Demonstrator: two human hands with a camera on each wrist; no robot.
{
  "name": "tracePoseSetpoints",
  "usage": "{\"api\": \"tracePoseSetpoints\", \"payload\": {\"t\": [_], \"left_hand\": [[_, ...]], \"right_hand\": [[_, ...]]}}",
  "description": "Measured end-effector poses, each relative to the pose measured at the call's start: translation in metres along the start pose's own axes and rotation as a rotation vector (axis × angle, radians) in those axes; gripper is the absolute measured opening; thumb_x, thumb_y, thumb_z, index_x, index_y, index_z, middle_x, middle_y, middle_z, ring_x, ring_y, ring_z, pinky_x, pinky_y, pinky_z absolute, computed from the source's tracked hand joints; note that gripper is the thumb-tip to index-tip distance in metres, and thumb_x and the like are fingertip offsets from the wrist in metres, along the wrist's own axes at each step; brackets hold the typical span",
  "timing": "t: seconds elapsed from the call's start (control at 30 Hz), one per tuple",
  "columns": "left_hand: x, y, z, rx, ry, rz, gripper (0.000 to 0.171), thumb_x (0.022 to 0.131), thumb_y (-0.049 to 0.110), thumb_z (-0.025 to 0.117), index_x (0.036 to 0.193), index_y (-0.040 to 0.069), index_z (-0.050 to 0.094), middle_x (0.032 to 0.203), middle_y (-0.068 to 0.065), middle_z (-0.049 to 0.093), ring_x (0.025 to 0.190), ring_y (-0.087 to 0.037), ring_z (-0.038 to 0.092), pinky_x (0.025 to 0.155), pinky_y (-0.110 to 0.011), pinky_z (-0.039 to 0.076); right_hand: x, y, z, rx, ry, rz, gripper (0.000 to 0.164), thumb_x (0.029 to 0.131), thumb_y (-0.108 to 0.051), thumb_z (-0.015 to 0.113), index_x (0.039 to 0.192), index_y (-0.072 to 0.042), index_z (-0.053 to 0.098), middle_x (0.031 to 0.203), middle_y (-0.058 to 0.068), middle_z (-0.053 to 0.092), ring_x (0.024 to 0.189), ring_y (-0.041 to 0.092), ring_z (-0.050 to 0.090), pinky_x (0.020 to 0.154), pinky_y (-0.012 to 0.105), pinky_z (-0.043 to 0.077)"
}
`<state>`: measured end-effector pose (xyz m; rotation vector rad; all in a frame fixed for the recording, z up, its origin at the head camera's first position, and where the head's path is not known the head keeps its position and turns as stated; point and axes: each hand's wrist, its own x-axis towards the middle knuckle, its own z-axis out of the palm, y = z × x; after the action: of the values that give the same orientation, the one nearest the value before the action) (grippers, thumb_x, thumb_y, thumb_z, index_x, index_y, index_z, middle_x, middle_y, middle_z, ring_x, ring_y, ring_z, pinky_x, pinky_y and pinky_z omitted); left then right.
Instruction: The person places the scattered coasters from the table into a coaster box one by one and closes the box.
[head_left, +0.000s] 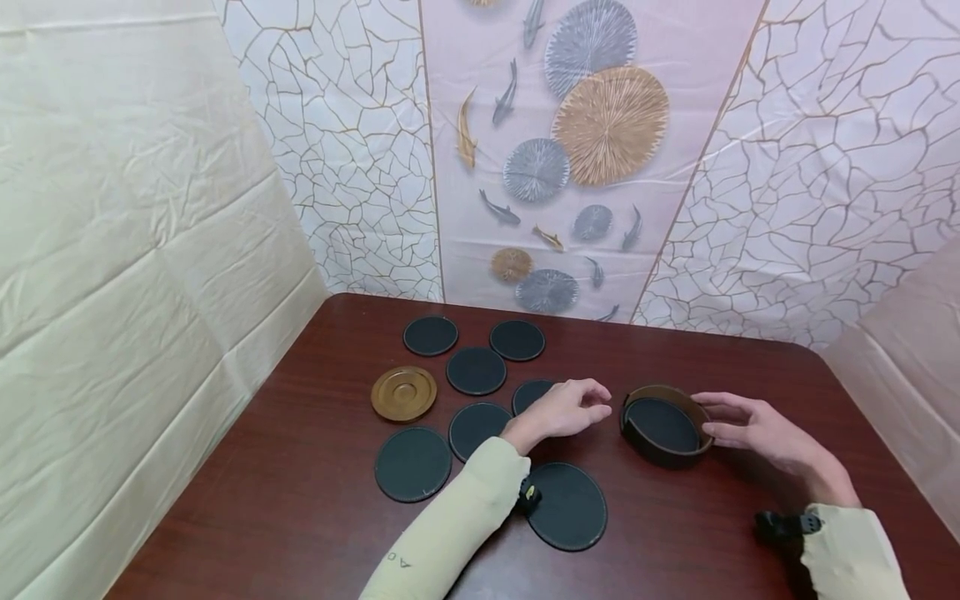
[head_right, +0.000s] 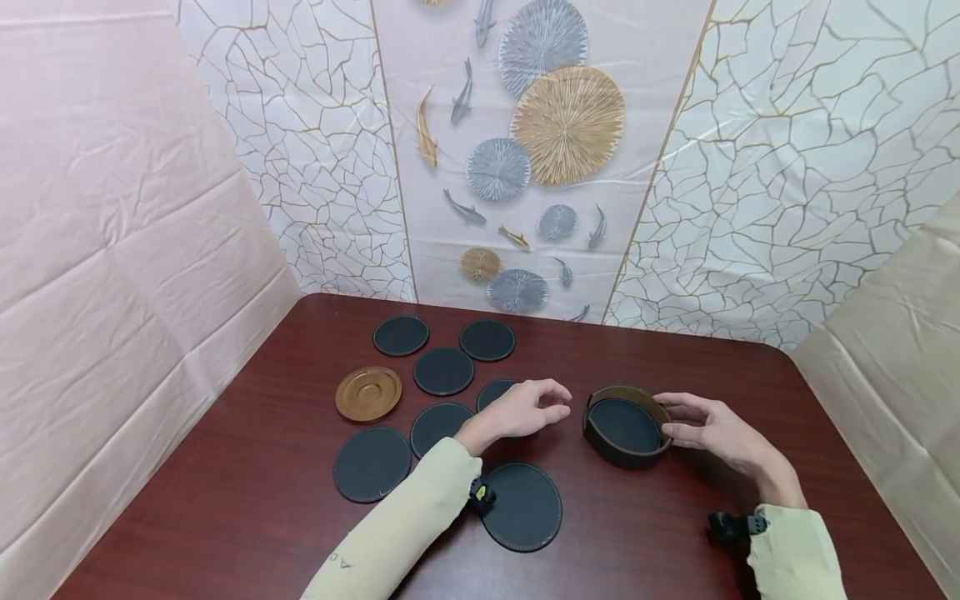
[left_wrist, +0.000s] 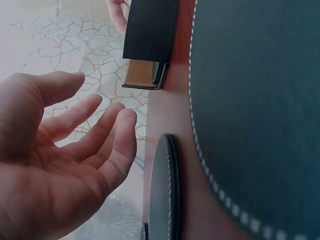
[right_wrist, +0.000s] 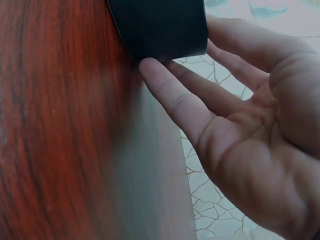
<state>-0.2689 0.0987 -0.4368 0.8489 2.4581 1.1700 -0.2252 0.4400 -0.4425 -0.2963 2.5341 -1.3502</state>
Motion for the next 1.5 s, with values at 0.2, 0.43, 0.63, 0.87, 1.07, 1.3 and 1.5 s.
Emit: {"api": "tracePoseSetpoints", "payload": {"t": [0.2,0.43,0.63,0.87,1.07,1.3,1.5], "left_hand": [[-0.011,0.0,-0.007,0.053,-0.068,0.027,0.036,0.099,0.034,0.058,0.131,0.018,0.058,0.111,0.007,0.064,0.093,-0.002,0.058,0.081,-0.02,0.049],[-0.028,-0.003,-0.015,0.123,-0.157,0.067,0.043,0.098,0.037,0.059,0.135,0.017,0.054,0.113,0.005,0.063,0.095,-0.003,0.058,0.083,-0.019,0.049],[-0.044,-0.004,-0.021,0.196,-0.208,0.098,0.047,0.097,0.038,0.061,0.138,0.018,0.051,0.118,0.002,0.06,0.094,-0.003,0.055,0.084,-0.018,0.048],[-0.062,-0.003,-0.029,0.25,-0.265,0.095,0.055,0.095,0.042,0.063,0.144,0.022,0.044,0.12,0.002,0.056,0.099,-0.005,0.055,0.084,-0.019,0.048],[-0.07,0.0,-0.029,0.244,-0.261,0.103,0.059,0.095,0.043,0.063,0.145,0.024,0.039,0.121,0.002,0.053,0.104,-0.008,0.054,0.084,-0.02,0.047],[-0.077,0.003,-0.02,0.341,-0.312,0.061,0.064,0.091,0.048,0.066,0.143,0.027,0.037,0.126,0.002,0.047,0.109,-0.007,0.047,0.087,-0.022,0.046],[-0.078,0.005,-0.016,0.428,-0.322,0.019,0.068,0.085,0.049,0.073,0.14,0.028,0.039,0.122,0.004,0.046,0.111,-0.008,0.044,0.086,-0.023,0.045]], "right_hand": [[0.002,-0.001,0.004,0.004,0.015,0.024,0.061,0.093,-0.022,0.068,0.144,-0.002,0.043,0.137,0.028,0.053,0.099,0.011,0.069,0.08,0.03,0.059],[0.003,-0.004,0.006,0.018,0.024,0.027,0.06,0.092,-0.022,0.069,0.143,-0.001,0.044,0.137,0.028,0.053,0.098,0.01,0.069,0.079,0.03,0.059],[0.004,-0.008,0.006,0.043,0.01,0.024,0.061,0.093,-0.02,0.068,0.144,0.0,0.042,0.136,0.027,0.053,0.099,0.011,0.069,0.08,0.03,0.059],[0.007,-0.006,0.005,0.039,0.018,0.026,0.061,0.093,-0.02,0.068,0.144,-0.001,0.042,0.135,0.023,0.055,0.1,0.012,0.069,0.08,0.032,0.059],[0.005,-0.006,0.002,0.053,0.017,0.011,0.059,0.094,-0.018,0.067,0.144,0.001,0.041,0.127,0.005,0.062,0.099,0.016,0.071,0.08,0.033,0.059],[0.006,-0.005,0.002,0.043,-0.001,0.006,0.059,0.094,-0.018,0.066,0.143,0.003,0.041,0.132,0.02,0.057,0.098,0.013,0.07,0.079,0.033,0.059],[0.003,-0.004,0.002,0.045,-0.005,0.022,0.059,0.094,-0.018,0.066,0.143,0.003,0.041,0.131,0.016,0.059,0.098,0.011,0.069,0.079,0.033,0.06]]}}
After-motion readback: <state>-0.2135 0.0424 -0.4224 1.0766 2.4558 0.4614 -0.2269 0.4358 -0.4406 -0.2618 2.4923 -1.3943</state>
